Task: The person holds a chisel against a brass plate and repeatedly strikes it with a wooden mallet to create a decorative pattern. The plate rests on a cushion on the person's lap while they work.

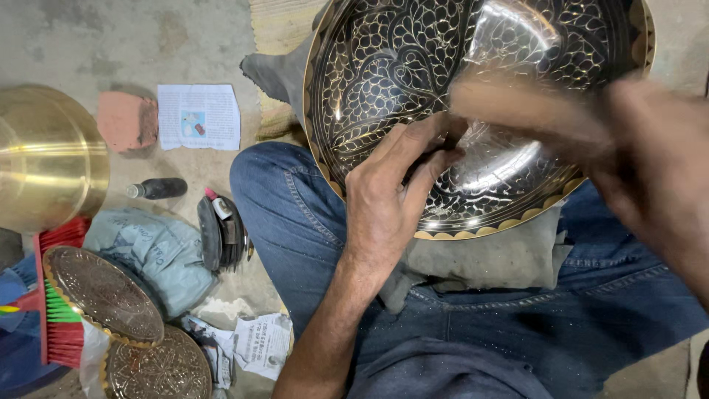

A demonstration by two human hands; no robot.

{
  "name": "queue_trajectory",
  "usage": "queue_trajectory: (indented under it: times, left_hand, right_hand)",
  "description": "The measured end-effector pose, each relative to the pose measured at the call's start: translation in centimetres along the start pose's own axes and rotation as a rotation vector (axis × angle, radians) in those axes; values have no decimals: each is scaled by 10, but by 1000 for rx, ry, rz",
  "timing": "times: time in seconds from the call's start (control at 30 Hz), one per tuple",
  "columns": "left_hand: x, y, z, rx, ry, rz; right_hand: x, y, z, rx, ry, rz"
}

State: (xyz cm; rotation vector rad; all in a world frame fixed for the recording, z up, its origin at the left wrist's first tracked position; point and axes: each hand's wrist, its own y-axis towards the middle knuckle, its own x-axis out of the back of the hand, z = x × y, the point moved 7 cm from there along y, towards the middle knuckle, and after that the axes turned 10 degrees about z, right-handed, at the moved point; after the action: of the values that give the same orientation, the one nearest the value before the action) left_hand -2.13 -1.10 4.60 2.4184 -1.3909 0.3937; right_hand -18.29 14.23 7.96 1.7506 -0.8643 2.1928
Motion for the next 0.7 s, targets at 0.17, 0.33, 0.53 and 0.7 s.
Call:
queue_trajectory:
  times: [0.17, 0.33, 0.53, 0.7]
  left_hand:
    - [0, -2, 0, -22, -4, -14]
    - [4, -2, -5, -47, 43, -26]
    - [3, 1, -4, -2, 1, -24]
    - [4, -1, -5, 0, -29, -27]
  right_hand:
    - [18, -9, 8, 126, 300, -144]
    - [8, -10, 5, 18, 65, -47]
    - [0, -7, 0, 45, -34, -19]
    - [4, -7, 1, 181, 361, -132]
